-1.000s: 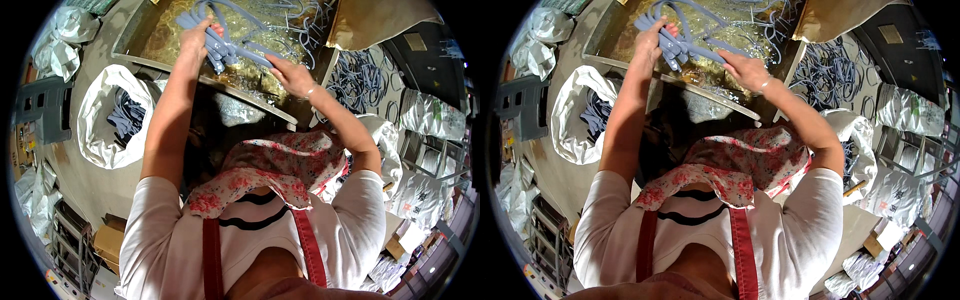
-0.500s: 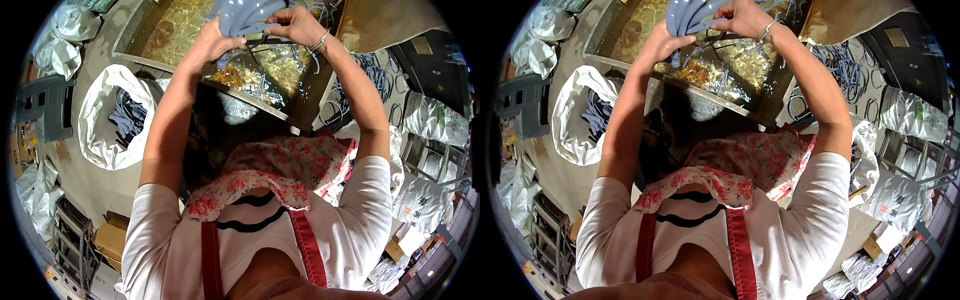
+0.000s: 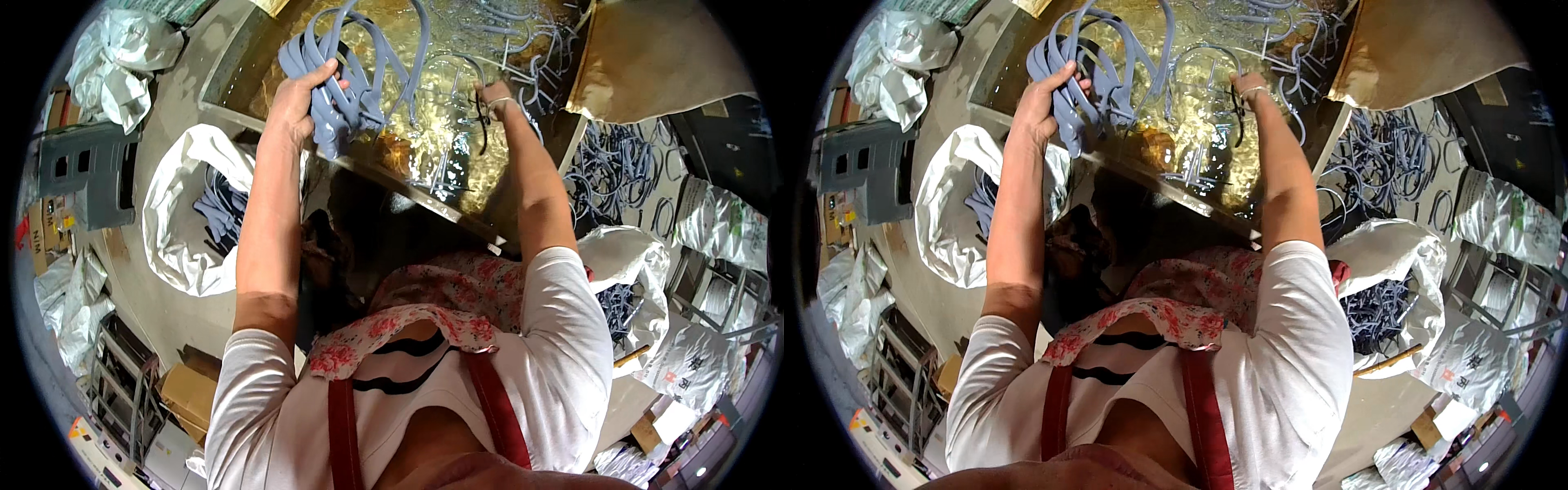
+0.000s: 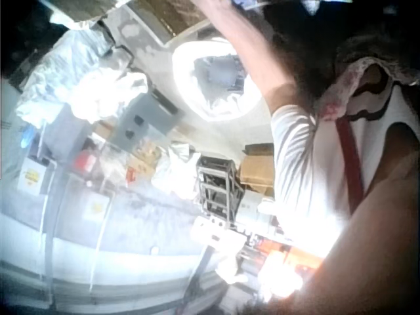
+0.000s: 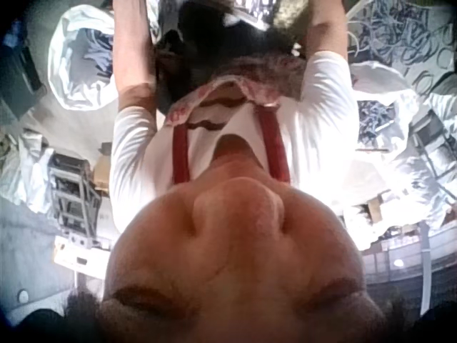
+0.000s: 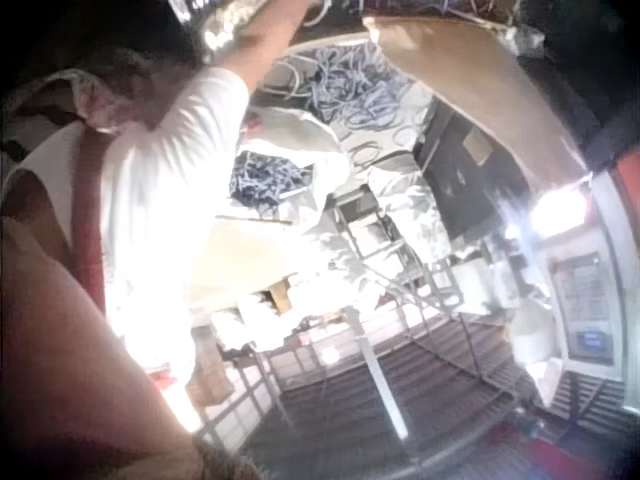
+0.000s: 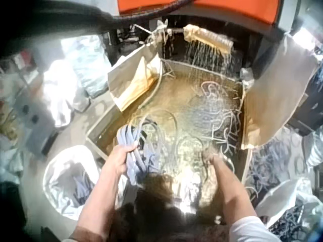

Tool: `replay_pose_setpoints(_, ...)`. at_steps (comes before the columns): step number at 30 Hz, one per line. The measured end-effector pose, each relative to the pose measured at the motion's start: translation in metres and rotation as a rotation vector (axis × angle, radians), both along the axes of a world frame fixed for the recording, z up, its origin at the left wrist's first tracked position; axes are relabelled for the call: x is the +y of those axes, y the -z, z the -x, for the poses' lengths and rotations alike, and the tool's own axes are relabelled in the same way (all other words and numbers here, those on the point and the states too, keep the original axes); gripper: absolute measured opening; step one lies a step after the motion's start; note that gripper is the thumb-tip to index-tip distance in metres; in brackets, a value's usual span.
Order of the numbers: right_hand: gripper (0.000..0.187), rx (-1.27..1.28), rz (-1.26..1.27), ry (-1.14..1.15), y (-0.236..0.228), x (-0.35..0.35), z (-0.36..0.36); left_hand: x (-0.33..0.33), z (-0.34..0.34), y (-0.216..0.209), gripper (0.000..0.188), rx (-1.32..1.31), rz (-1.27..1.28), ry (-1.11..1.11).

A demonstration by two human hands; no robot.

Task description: The person stands at a workbench and sorts tangled grey cables by hand. They pick up bundles of cables, untangle them, and place the organized cables into a white sack on the floor. The person occasionally uses a wooden stick to move the cables around on the table.

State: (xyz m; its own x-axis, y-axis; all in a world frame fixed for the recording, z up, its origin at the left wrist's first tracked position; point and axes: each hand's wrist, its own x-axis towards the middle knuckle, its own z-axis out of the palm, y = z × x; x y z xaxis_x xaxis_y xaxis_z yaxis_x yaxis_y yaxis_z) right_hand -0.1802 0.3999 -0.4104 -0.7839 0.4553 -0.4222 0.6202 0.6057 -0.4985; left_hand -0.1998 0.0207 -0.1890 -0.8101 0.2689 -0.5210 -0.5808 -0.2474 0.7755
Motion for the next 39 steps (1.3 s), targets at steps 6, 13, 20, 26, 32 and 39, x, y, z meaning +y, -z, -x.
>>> replay_pose_setpoints(6, 0.021, 0.518, 0.641, -0.079, -0.115, -0.061, -0.007, -0.008, -0.001, 0.005, 0.026, 0.036, -0.137, -0.009)
replay_pose_setpoints(13, 0.026, 0.753, 0.468, -0.215, -0.205, -0.16, -0.037, 0.032, -0.022, -0.005, 0.025, 0.024, -0.225, 0.045)
replay_pose_setpoints(20, 0.034, 0.775, 0.236, -0.719, -0.242, -0.164, -0.051, 0.04, -0.032, -0.015, 0.026, 0.082, -0.409, 0.118)
replay_pose_setpoints(26, 0.107, 0.42, 0.183, -0.098, -0.246, -0.115, -0.088, 0.026, -0.033, -0.032, 0.03, 0.046, -0.446, 0.055)
replay_pose_setpoints(32, 0.072, 0.294, 0.599, 0.31, -0.209, -0.159, -0.109, 0.03, -0.034, -0.03, 0.033, 0.065, -0.439, 0.095)
replay_pose_setpoints(39, 0.022, 0.018, 0.936, 0.431, -0.207, -0.174, -0.124, 0.023, -0.024, -0.027, 0.031, 0.087, -0.477, 0.103)
